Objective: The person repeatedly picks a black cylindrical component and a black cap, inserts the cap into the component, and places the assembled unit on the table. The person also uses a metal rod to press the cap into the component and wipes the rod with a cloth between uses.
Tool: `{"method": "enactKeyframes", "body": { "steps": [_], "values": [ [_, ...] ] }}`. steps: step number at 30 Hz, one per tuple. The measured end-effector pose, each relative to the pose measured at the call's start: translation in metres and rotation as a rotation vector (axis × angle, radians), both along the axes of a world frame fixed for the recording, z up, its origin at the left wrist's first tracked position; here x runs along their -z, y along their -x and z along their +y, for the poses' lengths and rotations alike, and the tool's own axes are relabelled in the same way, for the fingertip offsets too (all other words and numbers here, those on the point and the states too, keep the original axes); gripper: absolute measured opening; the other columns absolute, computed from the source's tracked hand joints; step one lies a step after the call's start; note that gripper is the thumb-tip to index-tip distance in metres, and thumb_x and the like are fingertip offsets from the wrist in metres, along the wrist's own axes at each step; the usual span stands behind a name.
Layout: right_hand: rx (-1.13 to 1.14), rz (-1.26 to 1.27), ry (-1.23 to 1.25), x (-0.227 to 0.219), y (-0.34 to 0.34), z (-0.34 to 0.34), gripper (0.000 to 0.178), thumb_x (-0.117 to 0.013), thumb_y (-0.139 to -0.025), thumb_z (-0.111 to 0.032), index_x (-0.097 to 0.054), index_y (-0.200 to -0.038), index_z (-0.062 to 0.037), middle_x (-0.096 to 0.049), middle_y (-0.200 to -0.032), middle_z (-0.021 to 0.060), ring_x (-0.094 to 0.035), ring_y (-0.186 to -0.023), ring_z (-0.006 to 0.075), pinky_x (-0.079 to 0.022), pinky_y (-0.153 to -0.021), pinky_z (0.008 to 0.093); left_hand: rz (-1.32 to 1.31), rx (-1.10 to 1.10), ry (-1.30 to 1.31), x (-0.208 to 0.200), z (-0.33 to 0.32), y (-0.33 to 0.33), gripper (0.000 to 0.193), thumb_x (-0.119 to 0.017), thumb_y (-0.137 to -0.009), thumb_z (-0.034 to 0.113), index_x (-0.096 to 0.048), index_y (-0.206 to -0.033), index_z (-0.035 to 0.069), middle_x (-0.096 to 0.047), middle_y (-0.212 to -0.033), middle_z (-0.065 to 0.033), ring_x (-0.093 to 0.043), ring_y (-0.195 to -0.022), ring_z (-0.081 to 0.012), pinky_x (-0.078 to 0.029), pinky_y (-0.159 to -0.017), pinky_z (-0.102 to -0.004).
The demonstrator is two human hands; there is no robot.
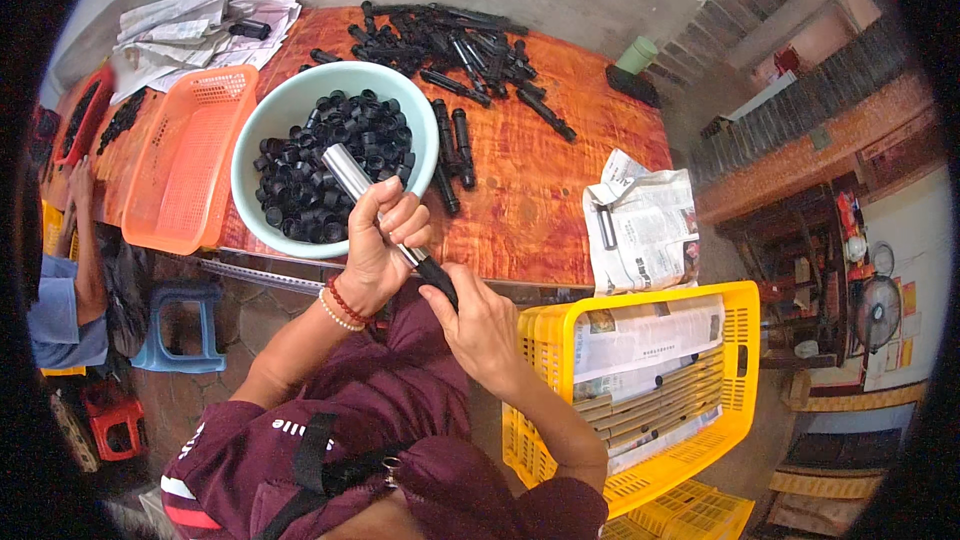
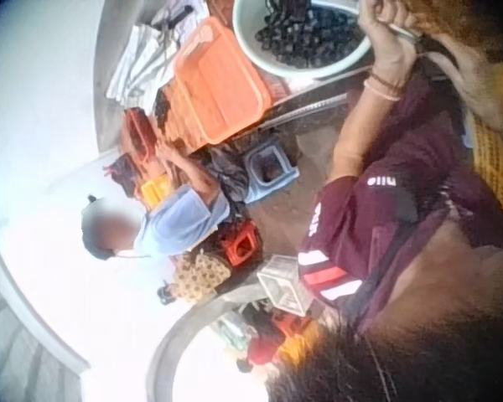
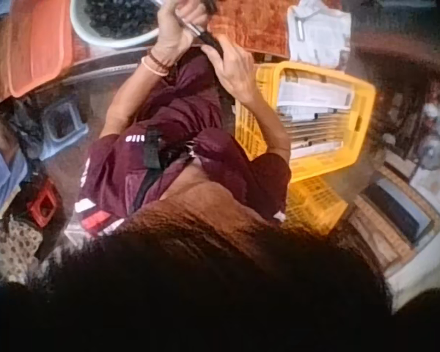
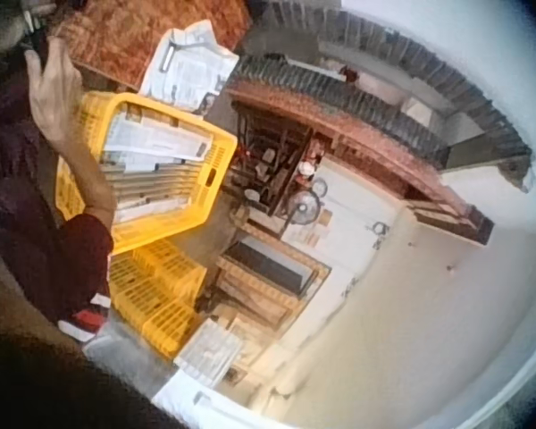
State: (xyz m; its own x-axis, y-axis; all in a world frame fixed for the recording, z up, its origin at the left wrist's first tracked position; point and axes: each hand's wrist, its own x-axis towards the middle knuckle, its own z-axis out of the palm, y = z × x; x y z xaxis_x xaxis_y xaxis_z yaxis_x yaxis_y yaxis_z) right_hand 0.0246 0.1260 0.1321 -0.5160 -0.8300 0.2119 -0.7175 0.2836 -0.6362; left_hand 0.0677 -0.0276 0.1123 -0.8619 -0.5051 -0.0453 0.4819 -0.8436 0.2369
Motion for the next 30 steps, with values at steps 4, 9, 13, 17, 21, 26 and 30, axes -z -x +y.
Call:
{"method": "enactKeyframes", "body": {
  "steps": [4, 9, 13, 17, 21, 26, 30],
  "values": [
    [-0.025, -0.078, -0.018, 0.008, -0.001, -0.001, 0.024, -0.061, -0.089, -0.026, -0.052, -0.087, -0.0029, -0.059, -0.067, 0.019, -0.06, -0.063, 0.0396, -0.044, -0.052, 0.046, 0.074, 0.065, 0.05, 0.008, -0.002, -0.001, 0.036, -0.049, -0.092, 0.021, -0.033, -0.06, 0.017, -0.029, -0.049, 0.0071, -0.029, -0.044, -0.006, -0.029, -0.044, -0.022],
    [-0.035, -0.125, -0.02, 0.018, -0.001, 0.0, 0.026, -0.058, -0.09, -0.028, -0.052, -0.085, -0.0029, -0.057, -0.062, 0.0201, -0.059, -0.06, 0.0401, -0.043, -0.051, 0.0464, 0.01, 0.072, -0.013, 0.017, 0.001, -0.001, 0.038, -0.048, -0.093, 0.02, -0.035, -0.057, 0.018, -0.029, -0.048, 0.0082, -0.027, -0.043, -0.0048, -0.027, -0.042, -0.0217],
    [-0.015, -0.122, -0.035, 0.021, -0.004, -0.001, 0.027, -0.058, -0.091, -0.029, -0.053, -0.085, -0.003, -0.057, -0.061, 0.0208, -0.059, -0.059, 0.0409, -0.043, -0.051, 0.047, 0.021, 0.092, -0.051, 0.022, 0.001, -0.003, 0.036, -0.048, -0.092, 0.02, -0.035, -0.058, 0.018, -0.029, -0.048, 0.0085, -0.027, -0.043, -0.0045, -0.027, -0.042, -0.0215],
    [-0.001, -0.068, -0.038, 0.019, -0.007, -0.002, 0.028, -0.058, -0.09, -0.03, -0.053, -0.085, -0.0031, -0.056, -0.06, 0.0207, -0.058, -0.059, 0.0413, -0.043, -0.05, 0.0474, 0.044, 0.098, -0.055, 0.022, 0.001, -0.004, 0.035, -0.048, -0.092, 0.02, -0.036, -0.059, 0.017, -0.029, -0.049, 0.0087, -0.027, -0.043, -0.0044, -0.027, -0.042, -0.0211],
    [-0.002, -0.105, -0.065, 0.019, -0.003, 0.0, 0.029, -0.056, -0.091, -0.031, -0.054, -0.091, -0.0025, -0.058, -0.067, 0.0221, -0.059, -0.065, 0.041, -0.043, -0.055, 0.0479, 0.01, 0.071, -0.101, 0.018, 0.004, -0.004, 0.035, -0.047, -0.092, 0.018, -0.036, -0.059, 0.017, -0.03, -0.049, 0.0083, -0.028, -0.043, -0.0047, -0.027, -0.042, -0.0208],
    [0.022, -0.059, 0.286, -0.011, 0.01, -0.003, 0.053, -0.045, -0.093, -0.047, -0.051, -0.115, 0.0009, -0.057, -0.098, 0.021, -0.056, -0.093, 0.0328, -0.042, -0.078, 0.0425, 0.142, 0.003, -0.158, 0.008, -0.017, -0.005, 0.034, -0.048, -0.092, 0.016, -0.036, -0.061, 0.016, -0.027, -0.05, 0.0074, -0.026, -0.044, -0.0043, -0.028, -0.041, -0.0196],
    [-0.087, 0.431, 0.507, -0.025, 0.012, -0.021, 0.075, -0.033, -0.09, -0.063, -0.045, -0.124, 0.0031, -0.048, -0.112, 0.0172, -0.046, -0.108, 0.0336, -0.033, -0.096, 0.044, 0.112, 0.15, -0.176, -0.007, 0.011, -0.001, 0.034, -0.05, -0.091, 0.019, -0.035, -0.06, 0.017, -0.028, -0.051, 0.0076, -0.026, -0.045, -0.0046, -0.027, -0.043, -0.0196]
  ]
}}
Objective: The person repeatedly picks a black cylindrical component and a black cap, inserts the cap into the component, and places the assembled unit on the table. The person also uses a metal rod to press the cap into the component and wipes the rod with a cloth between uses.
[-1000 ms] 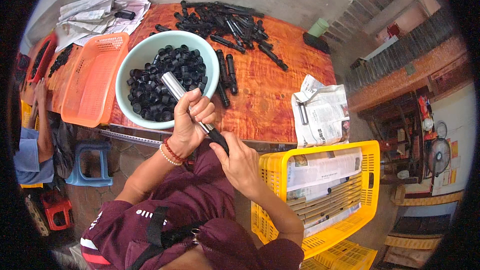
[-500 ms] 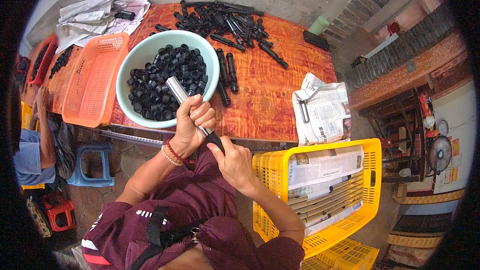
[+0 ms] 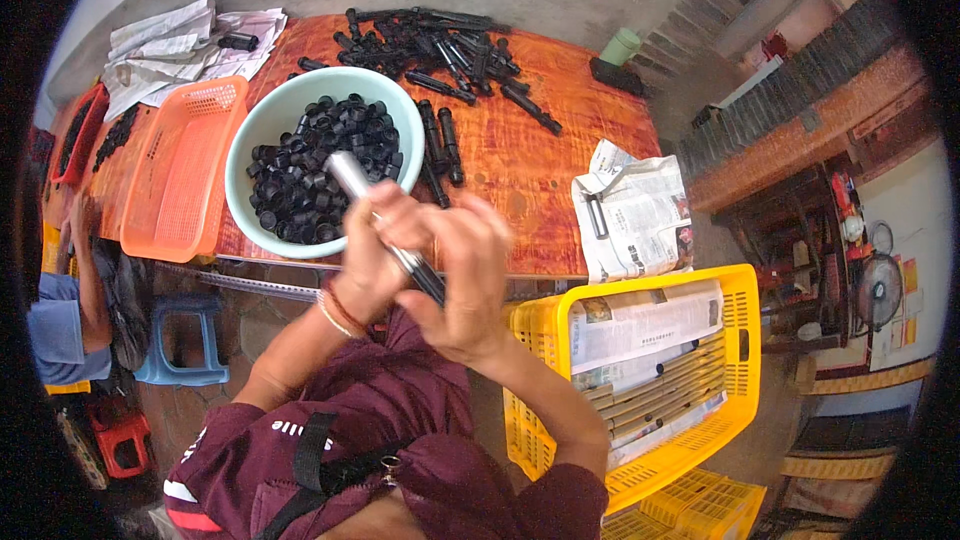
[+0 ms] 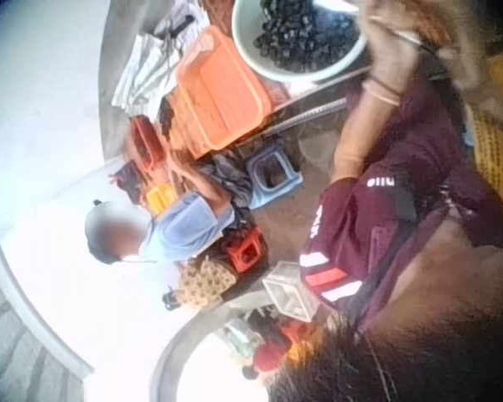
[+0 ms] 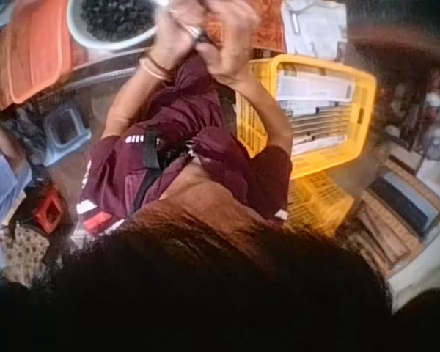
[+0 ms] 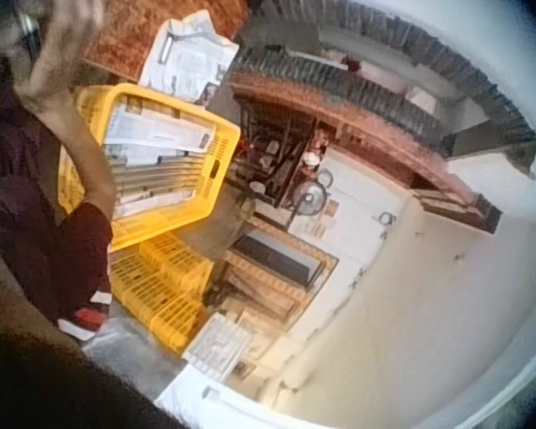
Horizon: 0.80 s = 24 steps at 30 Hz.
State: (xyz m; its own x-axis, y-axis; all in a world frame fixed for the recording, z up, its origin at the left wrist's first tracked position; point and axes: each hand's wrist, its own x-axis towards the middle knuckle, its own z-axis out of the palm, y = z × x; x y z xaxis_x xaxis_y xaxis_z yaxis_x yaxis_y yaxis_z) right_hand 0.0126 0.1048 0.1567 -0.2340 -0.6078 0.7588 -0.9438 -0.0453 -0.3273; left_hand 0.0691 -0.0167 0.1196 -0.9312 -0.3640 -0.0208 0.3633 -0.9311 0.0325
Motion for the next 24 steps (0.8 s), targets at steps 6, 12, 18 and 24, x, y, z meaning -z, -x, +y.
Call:
{"method": "enactKeyframes", "body": {
  "steps": [6, 12, 18, 24],
  "values": [
    [-0.056, -0.082, 0.083, -0.01, -0.004, -0.001, 0.07, -0.037, -0.09, -0.061, -0.049, -0.122, -0.0003, -0.051, -0.108, 0.017, -0.046, -0.105, 0.0342, -0.031, -0.1, 0.0517, 0.04, 0.023, -0.066, -0.01, -0.005, -0.002, 0.034, -0.05, -0.091, 0.02, -0.035, -0.06, 0.017, -0.028, -0.051, 0.0078, -0.028, -0.045, -0.0053, -0.028, -0.044, -0.0202],
    [-0.033, 0.034, 0.03, -0.002, -0.01, -0.017, 0.062, -0.038, -0.091, -0.056, -0.054, -0.118, -0.0024, -0.05, -0.112, 0.0166, -0.042, -0.114, 0.037, -0.027, -0.1, 0.0525, -0.218, -0.032, 0.005, -0.006, 0.009, 0.001, 0.028, -0.047, -0.094, 0.028, -0.044, -0.068, 0.018, -0.033, -0.053, 0.0098, -0.032, -0.045, -0.0028, -0.029, -0.041, -0.0183],
    [-0.021, -0.138, -0.02, 0.013, -0.006, -0.019, 0.064, -0.032, -0.093, -0.055, -0.054, -0.116, 0.0002, -0.049, -0.114, 0.0175, -0.041, -0.117, 0.0382, -0.03, -0.1, 0.0484, -0.288, 0.082, 0.002, 0.008, 0.028, 0.005, 0.03, -0.046, -0.095, 0.028, -0.042, -0.067, 0.018, -0.031, -0.052, 0.0091, -0.031, -0.046, -0.0036, -0.029, -0.044, -0.0193],
    [0.089, -0.434, 0.004, 0.023, 0.03, 0.018, 0.046, -0.034, -0.097, -0.037, -0.055, -0.111, 0.0012, -0.052, -0.11, 0.0159, -0.045, -0.113, 0.0309, -0.032, -0.099, 0.0403, -0.083, 0.17, -0.085, 0.022, 0.016, 0.003, 0.035, -0.048, -0.092, 0.019, -0.033, -0.06, 0.017, -0.027, -0.049, 0.0072, -0.027, -0.045, -0.0056, -0.027, -0.043, -0.021]
  ]
}}
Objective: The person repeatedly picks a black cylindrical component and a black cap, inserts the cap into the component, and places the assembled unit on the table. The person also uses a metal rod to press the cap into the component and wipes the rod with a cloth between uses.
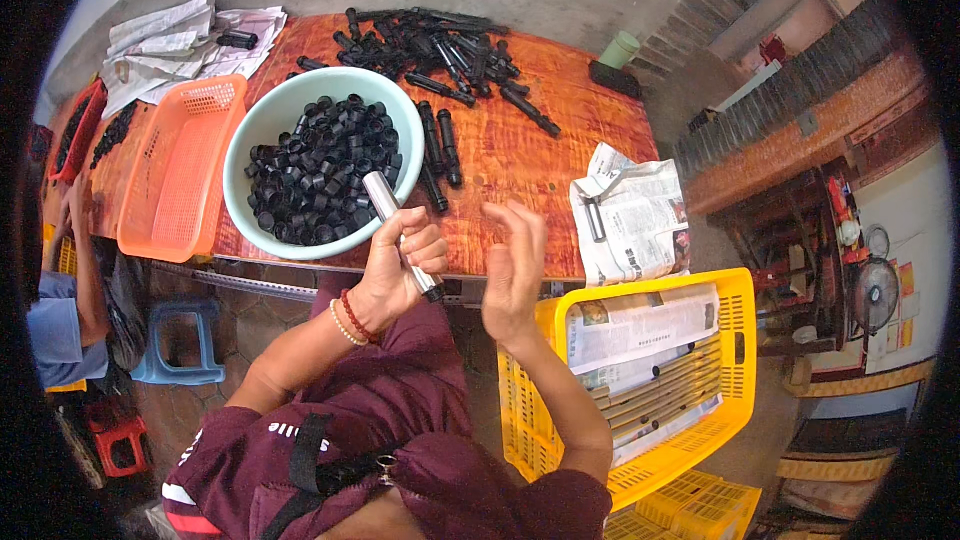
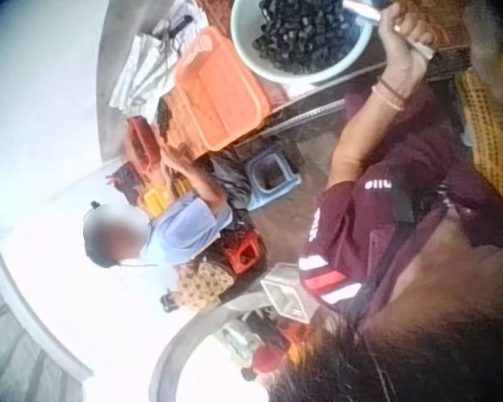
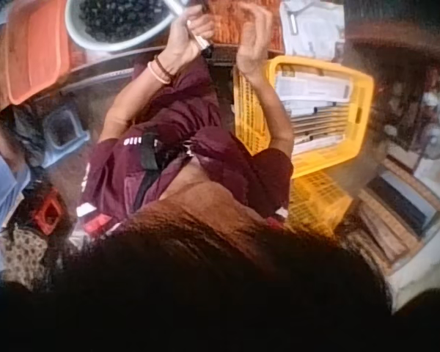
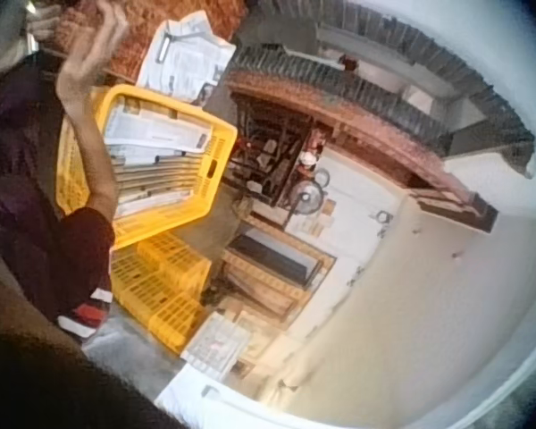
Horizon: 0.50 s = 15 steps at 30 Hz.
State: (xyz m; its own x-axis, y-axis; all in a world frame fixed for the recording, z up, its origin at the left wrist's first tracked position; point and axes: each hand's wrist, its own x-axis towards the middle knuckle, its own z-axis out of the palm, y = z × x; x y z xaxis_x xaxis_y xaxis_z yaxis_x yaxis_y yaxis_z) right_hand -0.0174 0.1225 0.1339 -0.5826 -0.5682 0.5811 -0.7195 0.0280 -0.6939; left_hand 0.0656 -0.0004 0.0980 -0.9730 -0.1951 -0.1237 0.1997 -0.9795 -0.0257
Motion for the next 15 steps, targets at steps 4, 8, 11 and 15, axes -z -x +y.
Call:
{"method": "enactKeyframes", "body": {
  "steps": [4, 8, 11, 15],
  "values": [
    [0.074, -0.111, -0.094, 0.022, 0.011, 0.019, 0.037, -0.035, -0.098, -0.027, -0.057, -0.106, 0.0019, -0.052, -0.105, 0.0144, -0.048, -0.107, 0.028, -0.036, -0.094, 0.0367, -0.045, -0.004, 0.058, 0.005, 0.0, 0.006, 0.038, -0.048, -0.092, 0.02, -0.032, -0.058, 0.017, -0.027, -0.048, 0.0075, -0.028, -0.045, -0.0056, -0.027, -0.044, -0.0215],
    [0.113, -0.139, -0.132, 0.041, 0.021, 0.024, 0.032, -0.037, -0.098, -0.021, -0.059, -0.101, 0.0018, -0.053, -0.1, 0.0129, -0.05, -0.1, 0.026, -0.038, -0.09, 0.0353, -0.04, -0.036, 0.153, 0.014, -0.002, 0.01, 0.037, -0.049, -0.092, 0.02, -0.033, -0.059, 0.016, -0.027, -0.048, 0.0067, -0.029, -0.044, -0.0064, -0.028, -0.044, -0.0225],
    [0.138, -0.164, -0.173, 0.055, 0.029, 0.024, 0.031, -0.037, -0.097, -0.02, -0.059, -0.101, 0.0016, -0.053, -0.098, 0.0125, -0.051, -0.098, 0.0254, -0.039, -0.088, 0.0349, -0.134, -0.154, 0.433, 0.018, -0.001, 0.014, 0.033, -0.05, -0.092, 0.017, -0.035, -0.062, 0.015, -0.029, -0.049, 0.0047, -0.03, -0.044, -0.008, -0.029, -0.043, -0.0238],
    [0.148, -0.215, -0.197, 0.06, 0.03, 0.021, 0.03, -0.037, -0.097, -0.018, -0.059, -0.099, 0.0015, -0.055, -0.095, 0.0121, -0.052, -0.096, 0.0249, -0.039, -0.087, 0.0341, -0.297, -0.382, 1.073, 0.047, -0.001, 0.018, 0.027, -0.058, -0.087, 0.006, -0.042, -0.066, 0.01, -0.042, -0.057, 0.0034, -0.04, -0.049, -0.0074, -0.035, -0.046, -0.026]
  ]
}}
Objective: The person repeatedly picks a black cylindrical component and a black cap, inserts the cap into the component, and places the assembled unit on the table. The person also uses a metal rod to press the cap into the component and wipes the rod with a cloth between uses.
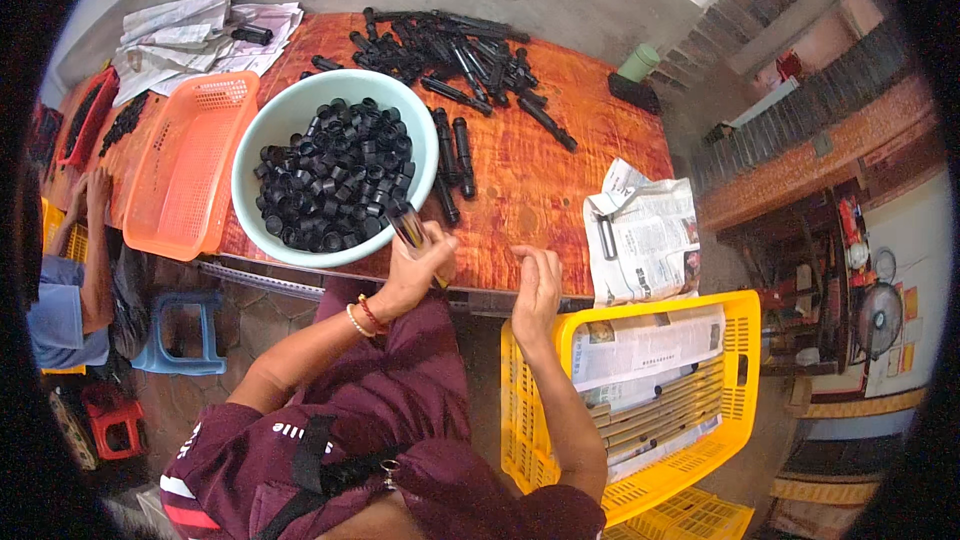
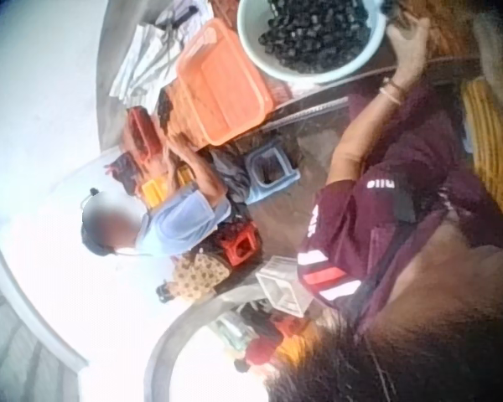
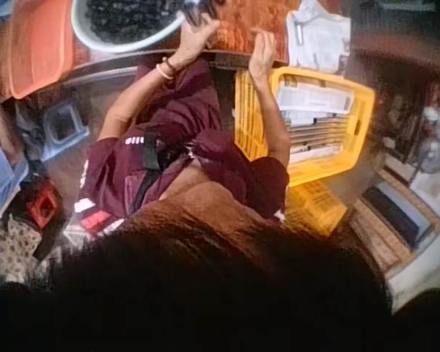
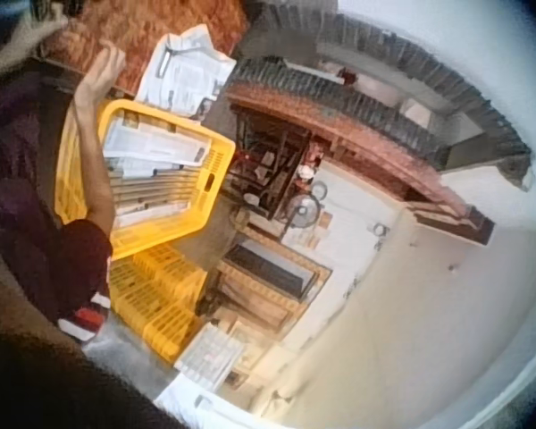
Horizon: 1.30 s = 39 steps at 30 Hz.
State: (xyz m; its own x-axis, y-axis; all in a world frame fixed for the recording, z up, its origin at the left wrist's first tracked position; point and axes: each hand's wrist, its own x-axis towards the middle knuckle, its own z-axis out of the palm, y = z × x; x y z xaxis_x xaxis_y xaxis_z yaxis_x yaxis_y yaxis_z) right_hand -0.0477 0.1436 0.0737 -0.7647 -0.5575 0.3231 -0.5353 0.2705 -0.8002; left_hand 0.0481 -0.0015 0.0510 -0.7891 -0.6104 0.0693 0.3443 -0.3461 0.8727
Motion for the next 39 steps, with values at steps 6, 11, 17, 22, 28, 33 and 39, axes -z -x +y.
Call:
{"method": "enactKeyframes", "body": {
  "steps": [6, 11, 17, 22, 28, 33, 39],
  "values": [
    [0.001, -0.042, -0.002, 0.004, 0.0, -0.003, 0.03, -0.037, -0.096, -0.017, -0.06, -0.095, 0.0016, -0.056, -0.095, 0.0119, -0.054, -0.095, 0.0243, -0.04, -0.086, 0.0337, -0.039, -0.16, 0.299, 0.016, 0.001, 0.016, 0.031, -0.068, -0.083, 0.013, -0.046, -0.064, 0.004, -0.04, -0.058, 0.0046, -0.034, -0.056, -0.0053, -0.033, -0.046, -0.0281],
    [-0.004, 0.016, -0.006, -0.014, 0.007, -0.01, 0.031, -0.036, -0.097, -0.018, -0.059, -0.092, 0.0029, -0.055, -0.093, 0.0119, -0.052, -0.092, 0.0237, -0.04, -0.086, 0.0334, 0.047, -0.102, 0.417, -0.013, -0.014, 0.02, 0.028, -0.067, -0.083, 0.01, -0.046, -0.068, 0.001, -0.039, -0.057, -0.0022, -0.034, -0.056, -0.0076, -0.034, -0.048, -0.0303],
    [-0.03, 0.115, 0.047, -0.051, 0.024, -0.047, 0.032, -0.036, -0.098, -0.018, -0.058, -0.091, 0.0044, -0.054, -0.091, 0.0108, -0.052, -0.091, 0.0222, -0.04, -0.086, 0.0321, -0.012, -0.11, 0.63, 0.057, -0.016, 0.031, 0.026, -0.07, -0.075, 0.007, -0.044, -0.072, 0.002, -0.041, -0.061, -0.0095, -0.041, -0.055, -0.0234, -0.036, -0.053, -0.0357],
    [-0.323, 0.25, -0.016, -0.094, -0.02, -0.106, 0.012, -0.052, -0.088, -0.006, -0.061, -0.091, 0.0019, -0.057, -0.088, 0.0108, -0.057, -0.084, 0.019, -0.045, -0.075, 0.0299, 0.039, -0.186, 0.673, 0.067, -0.019, 0.036, 0.017, -0.068, -0.077, 0.005, -0.054, -0.084, 0.0, -0.049, -0.064, -0.0133, -0.05, -0.055, -0.0248, -0.04, -0.052, -0.0359],
    [-0.729, 0.198, -0.353, -0.064, -0.084, -0.167, 0.021, -0.066, -0.081, -0.017, -0.061, -0.087, 0.0022, -0.062, -0.081, 0.016, -0.062, -0.075, 0.0305, -0.049, -0.067, 0.0383, 0.07, -0.219, 0.626, 0.083, -0.014, 0.042, 0.02, -0.066, -0.073, 0.006, -0.046, -0.077, 0.002, -0.042, -0.062, -0.012, -0.046, -0.055, -0.0223, -0.035, -0.052, -0.0366],
    [-0.774, 0.339, -0.62, -0.014, -0.082, -0.201, 0.037, -0.07, -0.075, -0.031, -0.057, -0.086, 0.0026, -0.062, -0.083, 0.0215, -0.061, -0.08, 0.0378, -0.048, -0.071, 0.0465, 0.058, -0.198, 0.6, 0.081, -0.014, 0.047, 0.023, -0.064, -0.07, 0.005, -0.041, -0.071, 0.004, -0.034, -0.061, -0.0108, -0.039, -0.053, -0.0221, -0.031, -0.05, -0.0368],
    [-0.788, 0.192, -0.399, -0.043, -0.072, -0.186, 0.026, -0.062, -0.08, -0.017, -0.056, -0.099, -0.0009, -0.058, -0.087, 0.0185, -0.058, -0.082, 0.0392, -0.046, -0.074, 0.0457, -0.022, -0.062, 0.555, 0.091, -0.015, 0.049, 0.017, -0.064, -0.075, 0.006, -0.054, -0.087, 0.002, -0.048, -0.068, -0.0085, -0.048, -0.064, -0.0218, -0.041, -0.059, -0.0319]
  ]
}}
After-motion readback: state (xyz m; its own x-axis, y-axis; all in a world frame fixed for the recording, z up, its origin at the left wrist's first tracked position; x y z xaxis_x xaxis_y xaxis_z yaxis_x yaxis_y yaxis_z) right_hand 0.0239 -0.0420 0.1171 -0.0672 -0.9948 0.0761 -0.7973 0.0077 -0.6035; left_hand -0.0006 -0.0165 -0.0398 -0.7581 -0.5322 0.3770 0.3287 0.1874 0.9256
